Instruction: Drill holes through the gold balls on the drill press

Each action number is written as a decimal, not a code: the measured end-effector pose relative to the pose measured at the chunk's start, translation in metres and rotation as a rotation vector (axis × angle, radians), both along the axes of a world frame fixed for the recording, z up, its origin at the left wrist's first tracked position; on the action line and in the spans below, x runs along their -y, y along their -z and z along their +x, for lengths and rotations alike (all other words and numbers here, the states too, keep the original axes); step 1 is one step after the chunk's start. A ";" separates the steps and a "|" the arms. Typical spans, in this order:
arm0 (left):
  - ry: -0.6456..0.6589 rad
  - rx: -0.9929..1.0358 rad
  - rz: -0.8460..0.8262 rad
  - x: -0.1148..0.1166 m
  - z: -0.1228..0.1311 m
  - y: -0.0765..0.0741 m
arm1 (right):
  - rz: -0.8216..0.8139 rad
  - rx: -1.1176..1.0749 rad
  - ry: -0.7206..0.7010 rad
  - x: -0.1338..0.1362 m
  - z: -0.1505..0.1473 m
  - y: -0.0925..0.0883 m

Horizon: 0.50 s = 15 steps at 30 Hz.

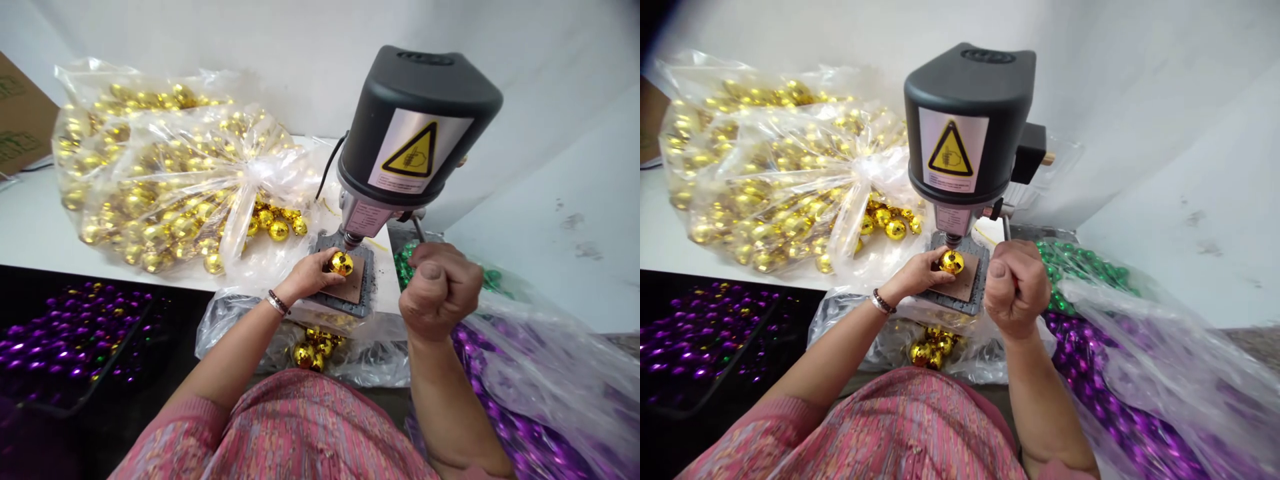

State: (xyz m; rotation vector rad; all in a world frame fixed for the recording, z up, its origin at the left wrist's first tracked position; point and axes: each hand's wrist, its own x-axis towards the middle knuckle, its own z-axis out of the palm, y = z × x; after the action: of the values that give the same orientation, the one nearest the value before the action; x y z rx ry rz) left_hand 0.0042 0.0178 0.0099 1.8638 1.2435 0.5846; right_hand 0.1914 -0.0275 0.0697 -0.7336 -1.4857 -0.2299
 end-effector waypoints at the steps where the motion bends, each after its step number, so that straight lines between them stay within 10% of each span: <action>1: 0.002 -0.001 0.000 0.000 0.000 0.000 | 0.008 -0.002 0.001 -0.001 0.000 0.001; 15: 0.021 0.017 -0.003 -0.001 -0.001 0.004 | 0.072 -0.085 0.030 -0.005 -0.009 0.014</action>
State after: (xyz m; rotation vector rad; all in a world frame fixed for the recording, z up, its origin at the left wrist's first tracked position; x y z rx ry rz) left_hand 0.0029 0.0191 0.0058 1.8637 1.2110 0.5860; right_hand 0.1829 -0.0225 0.0552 -0.6995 -1.3801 -0.2707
